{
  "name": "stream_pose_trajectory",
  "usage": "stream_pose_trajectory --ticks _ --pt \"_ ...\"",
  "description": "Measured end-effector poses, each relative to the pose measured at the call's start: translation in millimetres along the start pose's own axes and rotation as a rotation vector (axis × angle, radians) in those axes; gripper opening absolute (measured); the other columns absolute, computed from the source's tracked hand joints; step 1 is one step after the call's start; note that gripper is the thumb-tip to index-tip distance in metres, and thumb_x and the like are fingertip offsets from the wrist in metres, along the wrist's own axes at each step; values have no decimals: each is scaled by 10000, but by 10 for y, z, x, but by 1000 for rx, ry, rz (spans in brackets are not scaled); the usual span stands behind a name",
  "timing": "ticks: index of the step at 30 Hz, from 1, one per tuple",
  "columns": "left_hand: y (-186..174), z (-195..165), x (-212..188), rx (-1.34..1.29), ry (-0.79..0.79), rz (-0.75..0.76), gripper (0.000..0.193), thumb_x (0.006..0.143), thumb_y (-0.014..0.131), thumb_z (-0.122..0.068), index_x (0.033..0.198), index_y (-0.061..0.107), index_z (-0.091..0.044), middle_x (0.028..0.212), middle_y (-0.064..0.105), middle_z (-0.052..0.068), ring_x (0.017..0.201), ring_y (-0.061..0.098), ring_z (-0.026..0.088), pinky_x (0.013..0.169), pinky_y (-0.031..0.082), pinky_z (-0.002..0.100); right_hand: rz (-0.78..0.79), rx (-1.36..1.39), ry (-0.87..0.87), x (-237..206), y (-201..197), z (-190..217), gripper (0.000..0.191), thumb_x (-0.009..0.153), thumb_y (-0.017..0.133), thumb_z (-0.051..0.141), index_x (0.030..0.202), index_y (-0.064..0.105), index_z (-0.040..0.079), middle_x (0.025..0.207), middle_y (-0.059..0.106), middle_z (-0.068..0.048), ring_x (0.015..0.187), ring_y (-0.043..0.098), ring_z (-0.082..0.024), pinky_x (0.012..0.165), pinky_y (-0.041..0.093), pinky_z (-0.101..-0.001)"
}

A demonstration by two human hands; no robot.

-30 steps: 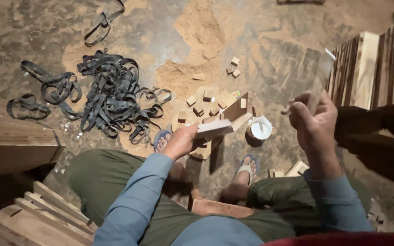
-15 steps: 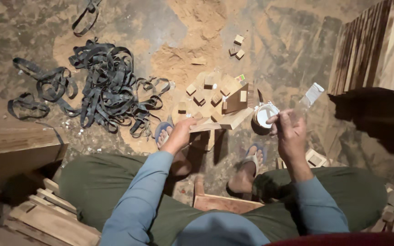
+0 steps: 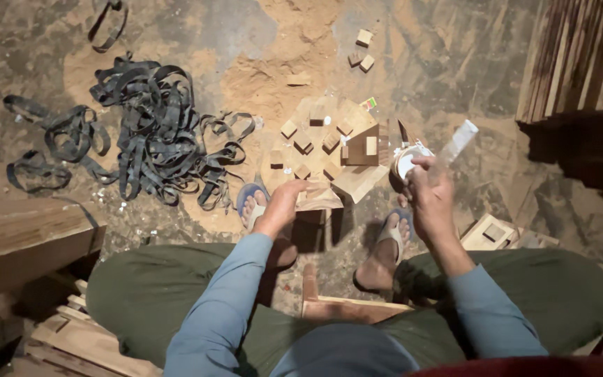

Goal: The person assembles a hexagonal wooden box by hammering wooden pieces together. They then apply glue to the edges of wooden planks and attach small wooden blocks to form the box structure.

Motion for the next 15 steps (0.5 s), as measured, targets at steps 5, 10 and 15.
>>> stream_pose_trajectory --ticks 5,10,15 --pt "106 -59 58 -15 -25 53 467 703 672 135 1107 745 -87 1154 730 146 1132 670 367 970 529 409 -22 -54 31 31 78 -110 303 1027 647 155 1283 516 61 788 511 15 593 449 -63 496 377 -242" --pt "97 -147 86 -23 -32 48 553 676 616 179 1140 746 -91 1167 732 145 1150 675 367 986 527 402 -8 -96 89 68 118 -172 404 929 706 123 1274 506 53 782 543 11 551 482 -74 452 390 -245" --pt "77 -198 119 -5 -42 62 607 626 620 192 1160 739 -72 1151 731 164 1133 663 390 975 520 419 60 -135 80 65 157 -179 449 915 748 140 1290 521 44 834 553 21 576 495 -57 461 406 -231"
Point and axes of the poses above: each hand's wrist, its own x-axis towards the middle knuckle, its own y-axis out of the palm, z = x × y, the point moved 5 cm from there along x, towards the middle knuckle
